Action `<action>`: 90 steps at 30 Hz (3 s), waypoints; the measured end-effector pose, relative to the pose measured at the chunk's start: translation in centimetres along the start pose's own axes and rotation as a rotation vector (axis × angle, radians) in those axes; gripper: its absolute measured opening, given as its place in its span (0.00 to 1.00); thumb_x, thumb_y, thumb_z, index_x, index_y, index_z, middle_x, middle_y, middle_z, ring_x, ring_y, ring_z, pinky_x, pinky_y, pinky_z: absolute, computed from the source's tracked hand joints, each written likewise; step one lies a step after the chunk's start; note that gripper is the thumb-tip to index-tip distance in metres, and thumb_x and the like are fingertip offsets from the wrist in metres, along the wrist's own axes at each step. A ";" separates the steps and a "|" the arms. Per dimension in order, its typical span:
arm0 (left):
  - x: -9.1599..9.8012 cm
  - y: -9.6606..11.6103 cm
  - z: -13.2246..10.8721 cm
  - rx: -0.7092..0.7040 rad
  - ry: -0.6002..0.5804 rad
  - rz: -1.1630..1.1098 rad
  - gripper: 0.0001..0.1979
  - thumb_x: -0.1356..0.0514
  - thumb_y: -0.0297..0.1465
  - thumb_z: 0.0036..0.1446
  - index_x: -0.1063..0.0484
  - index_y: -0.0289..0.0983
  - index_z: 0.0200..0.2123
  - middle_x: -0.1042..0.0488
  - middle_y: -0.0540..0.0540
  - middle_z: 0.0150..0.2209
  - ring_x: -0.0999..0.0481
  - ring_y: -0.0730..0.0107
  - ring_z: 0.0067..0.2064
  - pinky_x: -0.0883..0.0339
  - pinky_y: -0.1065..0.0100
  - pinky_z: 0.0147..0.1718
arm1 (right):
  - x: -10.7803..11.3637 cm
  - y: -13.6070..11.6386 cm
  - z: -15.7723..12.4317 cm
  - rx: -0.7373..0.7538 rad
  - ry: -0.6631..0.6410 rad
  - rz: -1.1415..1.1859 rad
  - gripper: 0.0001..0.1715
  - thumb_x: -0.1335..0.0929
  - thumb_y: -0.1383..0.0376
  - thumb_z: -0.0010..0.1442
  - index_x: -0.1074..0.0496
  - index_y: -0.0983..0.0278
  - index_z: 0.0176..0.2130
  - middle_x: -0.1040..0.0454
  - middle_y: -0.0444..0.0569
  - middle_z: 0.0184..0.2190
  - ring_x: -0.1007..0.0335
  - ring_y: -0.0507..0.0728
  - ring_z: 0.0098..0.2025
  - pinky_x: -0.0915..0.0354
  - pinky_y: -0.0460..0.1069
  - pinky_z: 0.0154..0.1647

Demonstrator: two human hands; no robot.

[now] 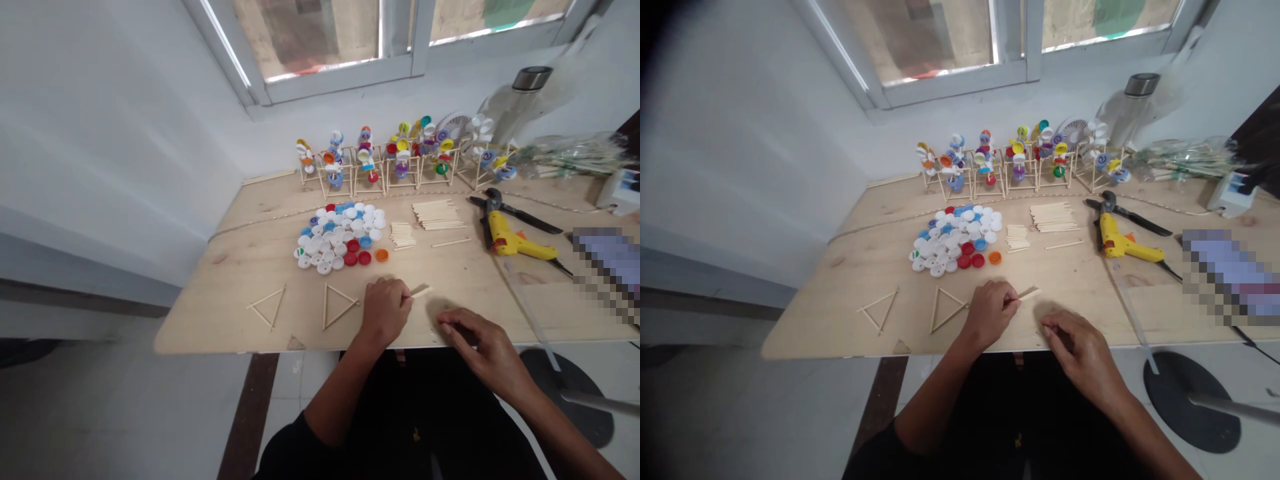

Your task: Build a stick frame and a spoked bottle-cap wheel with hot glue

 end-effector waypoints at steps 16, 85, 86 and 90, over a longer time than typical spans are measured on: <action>0.0 -0.9 -1.1 0.154 0.156 -0.503 0.03 0.42 0.27 0.54 0.29 0.38 0.29 0.26 0.52 0.28 0.27 0.71 0.33 0.34 0.69 0.34 | -1.0 -0.9 1.7 -0.028 0.039 0.006 0.16 0.37 0.55 0.61 0.24 0.61 0.38 0.21 0.49 0.36 0.24 0.57 0.37 0.29 0.50 0.38; -1.3 -0.6 -1.8 0.056 0.381 -0.493 0.03 0.41 0.24 0.54 0.30 0.37 0.29 0.27 0.49 0.30 0.28 0.68 0.35 0.34 0.66 0.37 | -2.9 -1.1 2.5 0.408 0.115 -0.552 0.17 0.37 0.67 0.62 0.27 0.63 0.50 0.29 0.52 0.33 0.38 0.56 0.34 0.42 0.50 0.36; -0.5 -0.5 -1.9 0.060 0.388 -0.535 0.03 0.41 0.24 0.54 0.30 0.37 0.29 0.27 0.49 0.29 0.28 0.69 0.34 0.34 0.67 0.36 | -2.9 -1.1 2.5 0.409 0.116 -0.554 0.17 0.37 0.67 0.63 0.27 0.63 0.49 0.29 0.52 0.33 0.38 0.56 0.34 0.43 0.50 0.36; 4.8 -0.5 -3.3 0.065 0.463 -0.657 0.02 0.41 0.28 0.54 0.28 0.37 0.29 0.26 0.51 0.27 0.28 0.72 0.31 0.33 0.69 0.35 | -2.7 -1.3 2.5 0.410 0.109 -0.548 0.17 0.38 0.66 0.63 0.27 0.63 0.49 0.29 0.52 0.34 0.38 0.55 0.33 0.42 0.50 0.35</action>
Point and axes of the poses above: each hand's wrist, its own z-axis towards the middle knuckle, its own x-axis out of the back of the hand, y = z × x, the point moved 1 cm from there along z, towards the middle knuckle
